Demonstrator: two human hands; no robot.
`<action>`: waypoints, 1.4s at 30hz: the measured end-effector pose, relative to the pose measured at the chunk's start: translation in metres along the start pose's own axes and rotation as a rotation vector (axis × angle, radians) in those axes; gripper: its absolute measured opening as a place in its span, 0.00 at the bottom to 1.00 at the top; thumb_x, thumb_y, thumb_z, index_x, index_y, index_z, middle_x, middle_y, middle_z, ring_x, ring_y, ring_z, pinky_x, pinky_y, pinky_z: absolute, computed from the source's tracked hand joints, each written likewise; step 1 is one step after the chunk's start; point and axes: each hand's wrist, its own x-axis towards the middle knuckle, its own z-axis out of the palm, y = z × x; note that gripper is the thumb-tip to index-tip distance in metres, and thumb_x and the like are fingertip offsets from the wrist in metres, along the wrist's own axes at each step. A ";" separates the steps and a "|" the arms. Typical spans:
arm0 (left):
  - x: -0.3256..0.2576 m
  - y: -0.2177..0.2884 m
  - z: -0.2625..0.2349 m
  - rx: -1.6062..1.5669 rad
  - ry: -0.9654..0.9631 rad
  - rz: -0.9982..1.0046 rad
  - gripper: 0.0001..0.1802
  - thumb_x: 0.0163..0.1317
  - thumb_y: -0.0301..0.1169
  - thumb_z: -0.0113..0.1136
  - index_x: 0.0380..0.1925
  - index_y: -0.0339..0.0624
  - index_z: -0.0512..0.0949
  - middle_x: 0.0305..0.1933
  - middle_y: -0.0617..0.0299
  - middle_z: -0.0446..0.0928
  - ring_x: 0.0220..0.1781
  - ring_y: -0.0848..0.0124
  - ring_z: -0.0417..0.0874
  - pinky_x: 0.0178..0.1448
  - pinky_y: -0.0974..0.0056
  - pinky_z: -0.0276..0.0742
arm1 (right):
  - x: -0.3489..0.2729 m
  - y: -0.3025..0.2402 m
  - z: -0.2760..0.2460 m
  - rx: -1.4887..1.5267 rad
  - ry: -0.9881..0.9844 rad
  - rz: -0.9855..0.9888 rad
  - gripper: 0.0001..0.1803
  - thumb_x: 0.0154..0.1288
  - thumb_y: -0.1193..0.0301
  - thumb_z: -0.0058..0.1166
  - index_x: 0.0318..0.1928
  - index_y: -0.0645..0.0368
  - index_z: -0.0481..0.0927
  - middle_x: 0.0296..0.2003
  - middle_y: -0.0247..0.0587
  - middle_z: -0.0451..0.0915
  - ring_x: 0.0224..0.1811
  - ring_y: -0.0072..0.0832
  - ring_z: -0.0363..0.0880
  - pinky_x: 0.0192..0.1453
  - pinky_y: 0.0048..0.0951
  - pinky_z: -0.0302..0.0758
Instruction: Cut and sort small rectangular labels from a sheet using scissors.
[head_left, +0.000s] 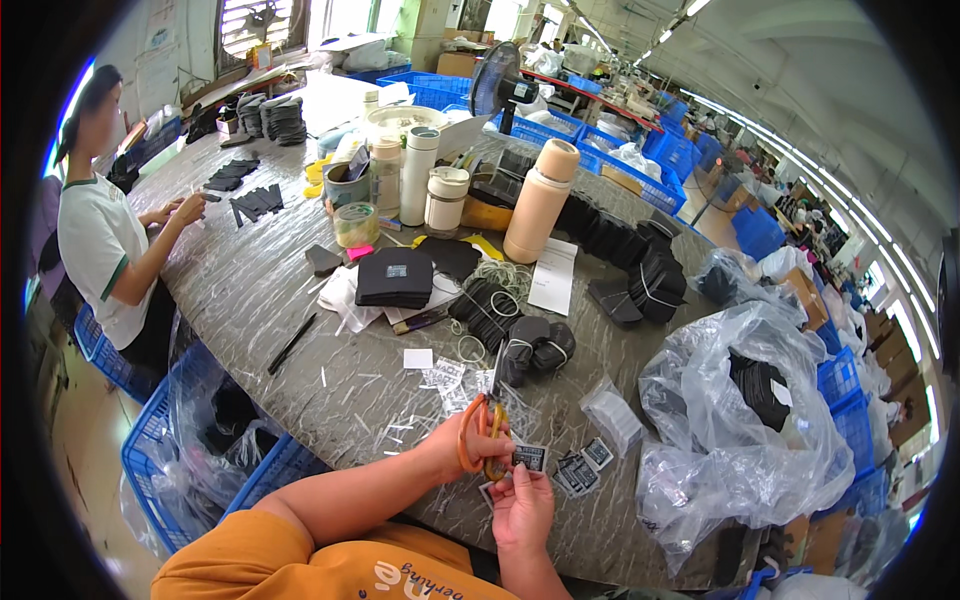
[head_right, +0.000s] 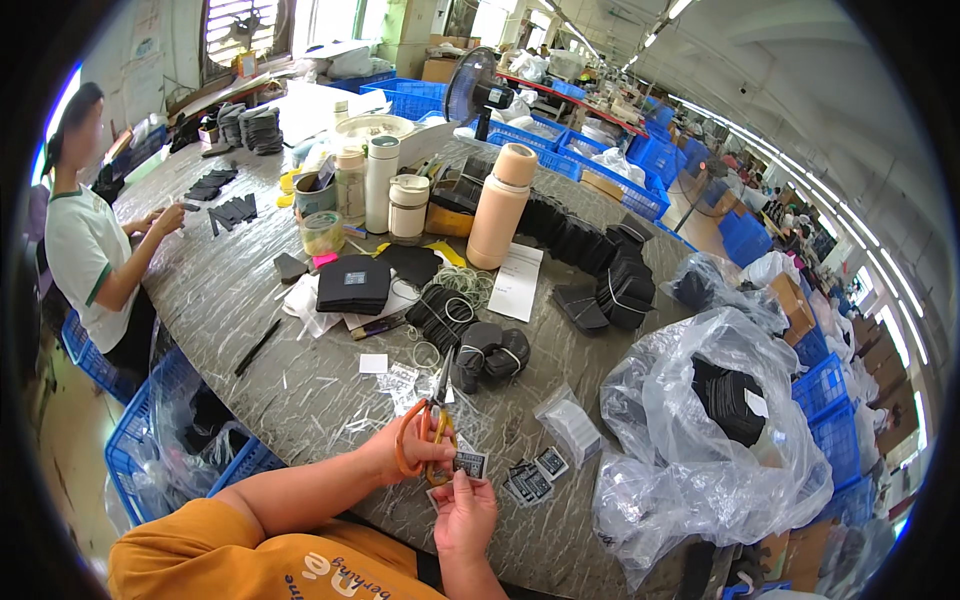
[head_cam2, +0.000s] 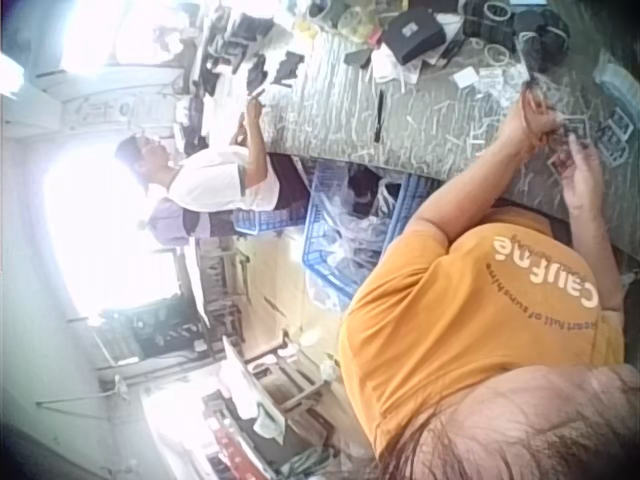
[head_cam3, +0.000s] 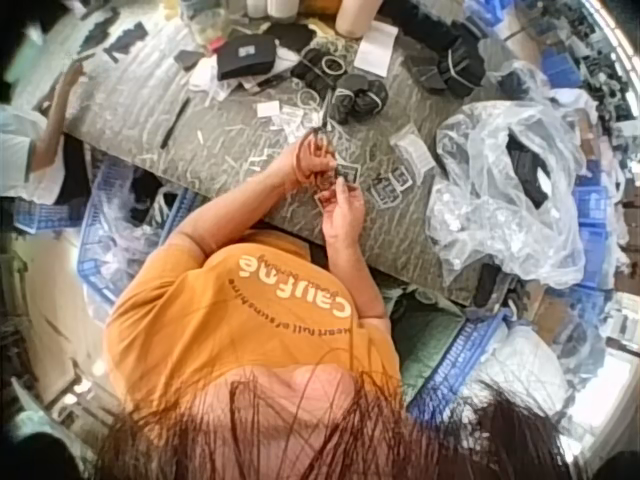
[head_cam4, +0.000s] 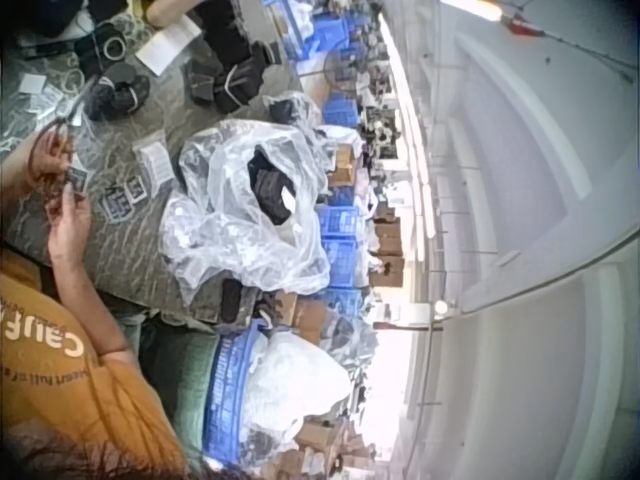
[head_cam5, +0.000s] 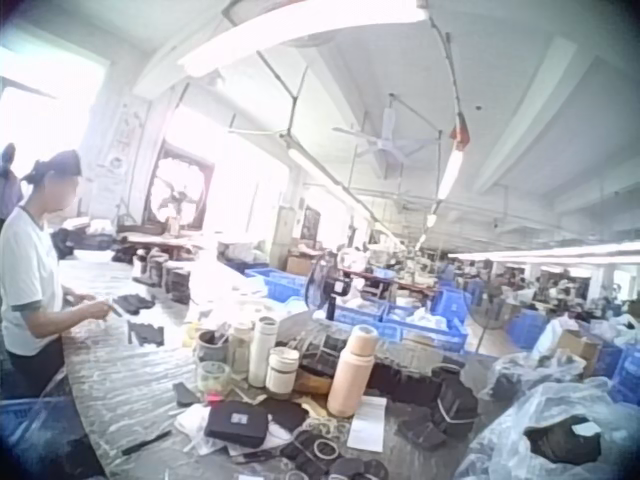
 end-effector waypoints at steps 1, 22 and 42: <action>-0.002 -0.001 0.001 0.004 -0.002 -0.003 0.16 0.47 0.19 0.64 0.36 0.31 0.69 0.27 0.57 0.75 0.27 0.69 0.79 0.31 0.68 0.75 | 0.001 0.002 -0.002 -0.015 -0.010 -0.037 0.03 0.61 0.76 0.52 0.31 0.57 0.71 0.28 0.35 0.78 0.21 0.21 0.73 0.29 0.24 0.75; -0.057 0.030 0.011 1.002 -0.182 0.084 0.17 0.49 0.31 0.66 0.37 0.38 0.73 0.30 0.64 0.76 0.31 0.78 0.74 0.34 0.71 0.71 | -0.005 -0.085 -0.014 -0.948 -0.379 0.081 0.11 0.51 0.79 0.62 0.36 0.66 0.76 0.27 0.32 0.77 0.28 0.13 0.73 0.32 0.14 0.71; -0.071 0.039 0.014 1.216 -0.659 -0.117 0.21 0.64 0.46 0.47 0.33 0.34 0.68 0.26 0.48 0.72 0.29 0.54 0.74 0.34 0.57 0.68 | 0.021 -0.086 -0.025 -0.356 -0.036 -0.246 0.06 0.54 0.80 0.58 0.33 0.64 0.76 0.25 0.32 0.77 0.23 0.15 0.72 0.26 0.13 0.65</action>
